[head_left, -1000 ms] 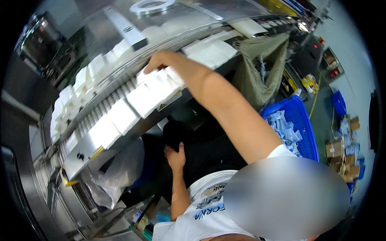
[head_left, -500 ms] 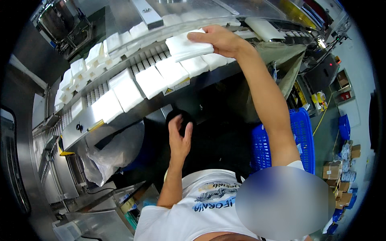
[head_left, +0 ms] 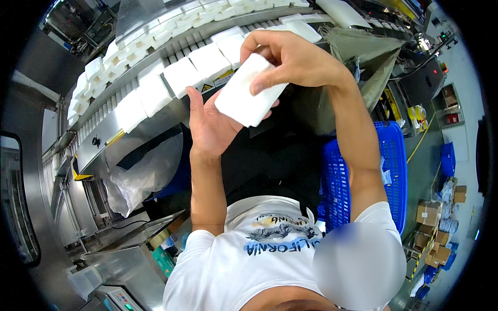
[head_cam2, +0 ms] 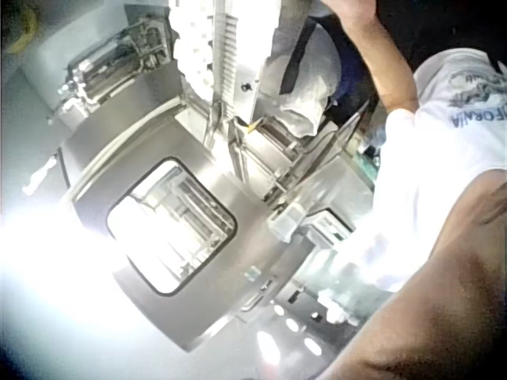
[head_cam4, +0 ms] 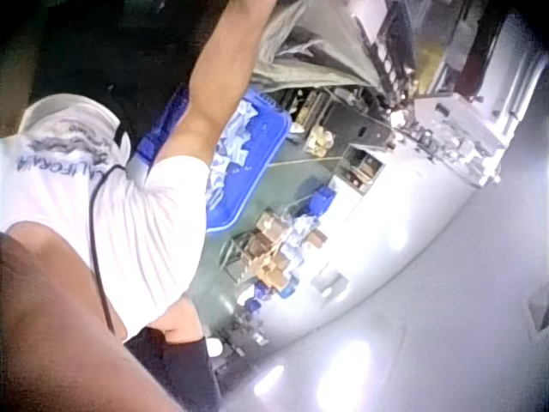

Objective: The person unpacks white rectangular items from blue plastic bags and places them onto a conveyor belt. They then move to a different machine and place the items into a packaging device.

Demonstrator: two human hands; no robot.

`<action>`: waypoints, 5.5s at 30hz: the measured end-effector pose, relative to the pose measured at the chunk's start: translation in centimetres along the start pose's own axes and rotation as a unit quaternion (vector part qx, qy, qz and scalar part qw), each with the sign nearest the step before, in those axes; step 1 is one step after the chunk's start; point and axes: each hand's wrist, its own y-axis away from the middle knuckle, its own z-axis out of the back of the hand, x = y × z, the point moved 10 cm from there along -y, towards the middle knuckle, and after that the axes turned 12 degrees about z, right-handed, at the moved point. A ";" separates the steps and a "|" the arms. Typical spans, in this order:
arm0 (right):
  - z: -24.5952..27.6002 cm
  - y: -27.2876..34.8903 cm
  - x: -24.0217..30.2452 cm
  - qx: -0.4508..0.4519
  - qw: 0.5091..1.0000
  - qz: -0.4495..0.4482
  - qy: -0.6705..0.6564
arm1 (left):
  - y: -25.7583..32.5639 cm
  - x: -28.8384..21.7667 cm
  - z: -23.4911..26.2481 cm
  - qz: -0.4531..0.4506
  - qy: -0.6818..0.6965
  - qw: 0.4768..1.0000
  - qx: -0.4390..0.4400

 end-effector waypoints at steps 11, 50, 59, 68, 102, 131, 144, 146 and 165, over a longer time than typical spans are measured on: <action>0.4 1.7 2.1 -0.056 0.987 0.079 0.126 | 0.2 3.5 -0.7 0.013 0.064 0.996 0.054; -0.8 4.3 4.6 -0.140 0.962 0.076 0.221 | 0.0 3.2 -0.7 -0.041 0.028 0.999 0.023; -0.9 4.9 4.2 -0.159 0.963 0.047 0.212 | -0.5 3.6 -0.8 -0.034 0.028 0.999 0.031; -1.1 4.6 3.9 -0.144 0.963 0.055 0.222 | 0.0 3.9 -0.4 -0.034 -0.007 0.999 0.001; -3.9 7.7 -3.2 -0.047 0.982 -0.117 -0.140 | 1.8 5.8 3.2 0.095 -0.291 0.951 -0.044; 6.5 -3.4 -10.1 -0.249 0.919 0.042 0.304 | 12.3 11.7 19.1 0.047 -0.664 0.614 -0.424; 6.7 22.4 -7.6 -0.296 0.830 -0.063 0.468 | 9.5 13.9 20.4 0.086 -0.737 0.533 -0.408; 7.2 24.4 -7.2 -0.309 0.813 -0.094 0.485 | 9.4 14.0 20.5 0.084 -0.741 0.532 -0.402; -1.3 77.3 -20.8 -0.379 0.718 -0.566 0.140 | 10.4 15.9 24.3 0.124 -0.782 0.491 -0.364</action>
